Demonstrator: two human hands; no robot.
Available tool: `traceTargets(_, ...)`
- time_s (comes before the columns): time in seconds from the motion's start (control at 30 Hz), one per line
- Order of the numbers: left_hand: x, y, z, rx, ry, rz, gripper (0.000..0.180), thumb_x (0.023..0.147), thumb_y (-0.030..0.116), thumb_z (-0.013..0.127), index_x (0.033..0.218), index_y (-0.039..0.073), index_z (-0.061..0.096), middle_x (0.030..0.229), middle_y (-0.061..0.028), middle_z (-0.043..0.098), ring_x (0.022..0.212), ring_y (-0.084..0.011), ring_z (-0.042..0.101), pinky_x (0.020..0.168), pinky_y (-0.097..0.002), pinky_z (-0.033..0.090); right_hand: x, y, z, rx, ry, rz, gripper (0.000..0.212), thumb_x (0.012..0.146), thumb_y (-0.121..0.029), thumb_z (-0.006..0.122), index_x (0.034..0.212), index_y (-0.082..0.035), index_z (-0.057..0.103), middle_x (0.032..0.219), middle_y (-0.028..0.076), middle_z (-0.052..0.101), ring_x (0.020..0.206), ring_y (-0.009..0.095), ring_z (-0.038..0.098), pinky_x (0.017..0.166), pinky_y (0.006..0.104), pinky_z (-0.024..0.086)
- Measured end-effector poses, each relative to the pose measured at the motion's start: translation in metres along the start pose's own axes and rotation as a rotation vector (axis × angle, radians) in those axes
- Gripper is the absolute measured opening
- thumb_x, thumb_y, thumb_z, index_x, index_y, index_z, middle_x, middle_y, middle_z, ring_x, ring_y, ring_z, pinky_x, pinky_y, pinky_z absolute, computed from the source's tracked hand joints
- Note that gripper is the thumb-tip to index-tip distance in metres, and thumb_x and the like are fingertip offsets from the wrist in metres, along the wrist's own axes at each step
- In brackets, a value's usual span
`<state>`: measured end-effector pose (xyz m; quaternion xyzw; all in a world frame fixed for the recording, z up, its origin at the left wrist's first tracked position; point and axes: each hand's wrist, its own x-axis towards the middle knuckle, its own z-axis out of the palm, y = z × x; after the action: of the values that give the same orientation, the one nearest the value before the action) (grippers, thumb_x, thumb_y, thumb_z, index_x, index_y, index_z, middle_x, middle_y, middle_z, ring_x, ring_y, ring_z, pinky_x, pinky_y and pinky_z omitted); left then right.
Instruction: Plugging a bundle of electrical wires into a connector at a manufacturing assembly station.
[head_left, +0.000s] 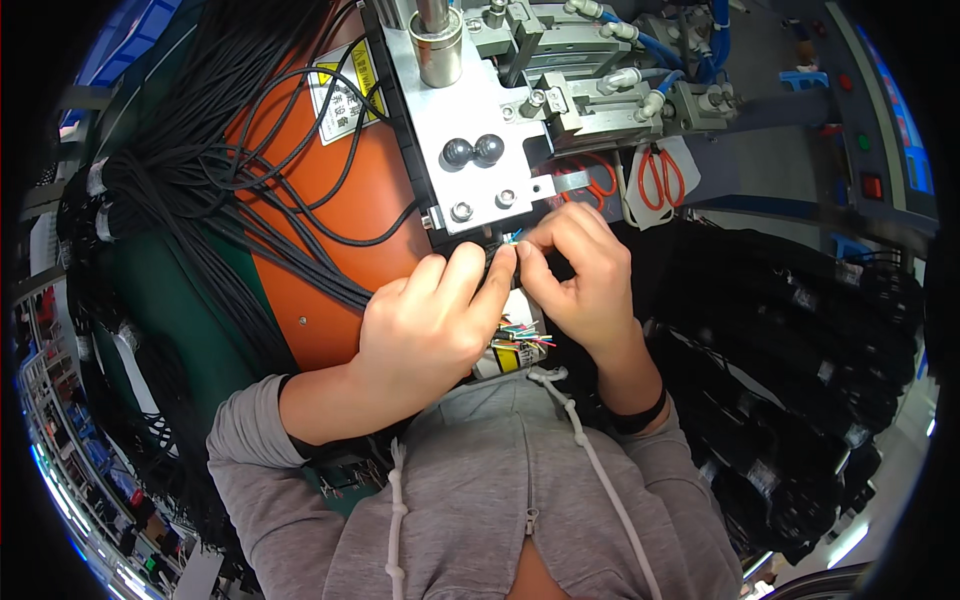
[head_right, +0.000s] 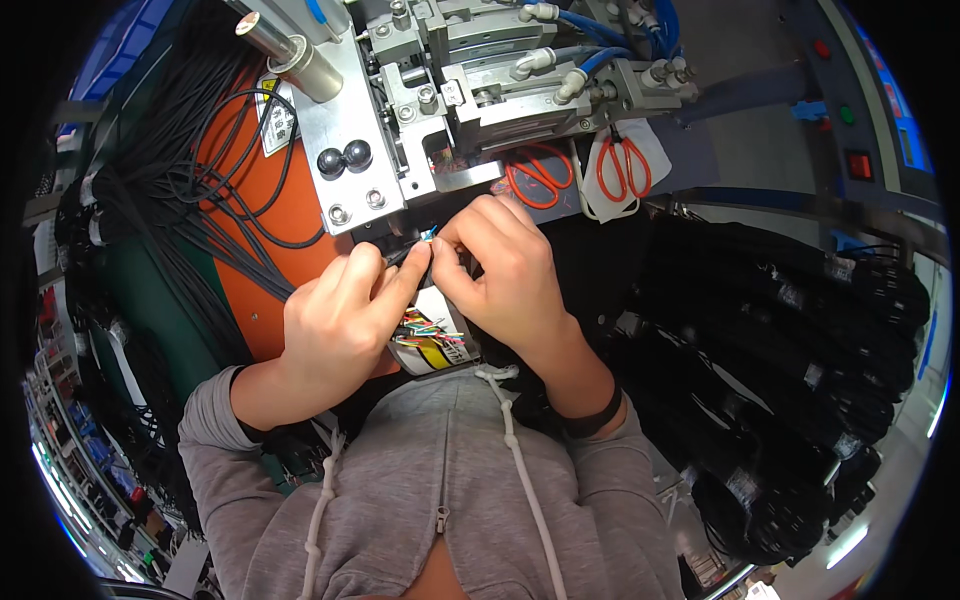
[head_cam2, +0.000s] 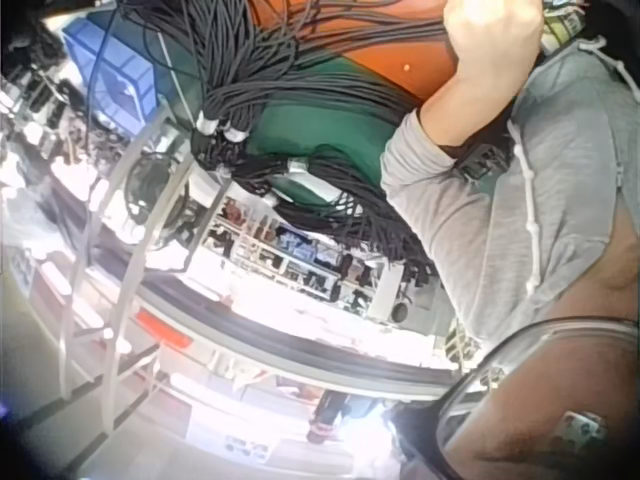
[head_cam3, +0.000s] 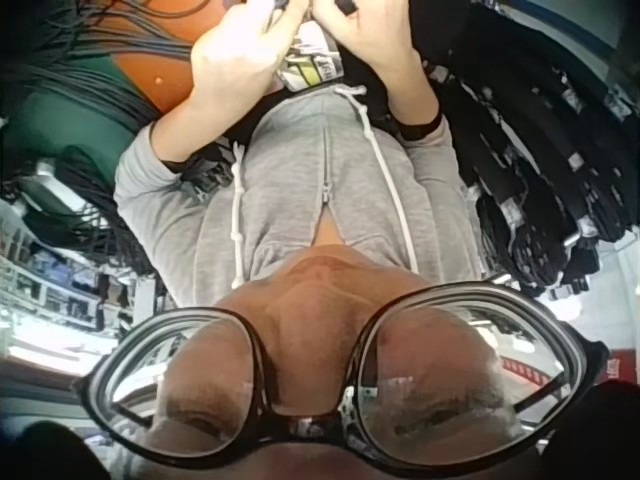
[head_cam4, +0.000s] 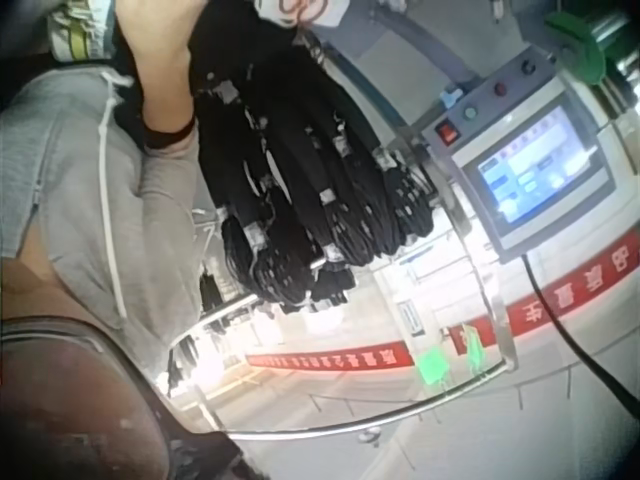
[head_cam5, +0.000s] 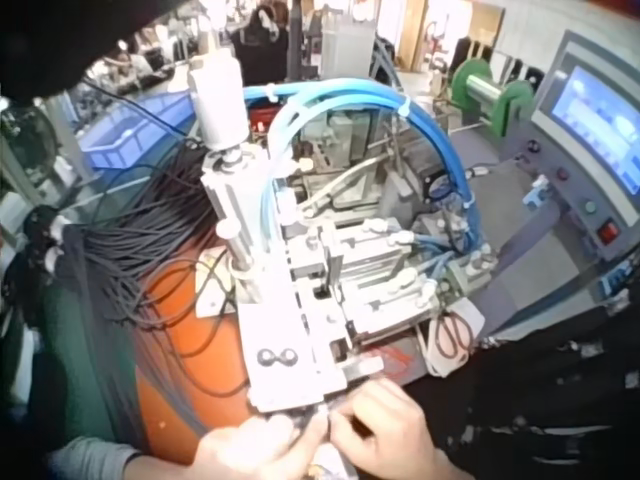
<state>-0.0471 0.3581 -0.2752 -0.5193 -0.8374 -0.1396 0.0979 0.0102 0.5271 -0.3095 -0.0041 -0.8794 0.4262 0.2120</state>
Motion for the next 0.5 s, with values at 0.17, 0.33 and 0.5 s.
traceTargets(0.17,0.001,-0.001,-0.002,0.024,-0.028,-0.007,0.041,0.066,0.007,0.064,0.106,0.008,0.069,0.071,-0.0008,0.042,0.058,-0.0111,0.047,0.045,-0.0244,0.039,-0.002,0.006,0.012,0.035,0.094,0.016,0.007,0.074,0.003,0.064,0.075,0.001,0.058,0.071,0.007,0.058,0.067,0.018,0.056,0.063,0.0287,0.044)
traceTargets(0.33,0.001,-0.01,0.005,-0.042,0.042,0.031,0.033,0.067,0.009,0.063,0.099,0.007,0.069,0.077,-0.0003,0.05,0.06,-0.0107,0.051,0.046,-0.0236,0.038,-0.013,0.016,0.023,0.391,0.118,0.381,0.009,0.075,-0.001,0.065,0.072,0.0,0.056,0.069,0.007,0.055,0.063,0.017,0.052,0.058,0.0284,0.042)
traceTargets(0.5,0.002,-0.017,0.01,-0.118,0.125,0.022,0.029,0.067,0.007,0.065,0.096,0.006,0.069,0.078,-0.0008,0.054,0.061,-0.011,0.056,0.048,-0.0236,0.041,-0.01,0.012,0.026,0.519,0.112,0.443,0.011,0.077,-0.002,0.066,0.074,0.001,0.056,0.07,0.006,0.055,0.063,0.013,0.052,0.059,0.0262,0.041)
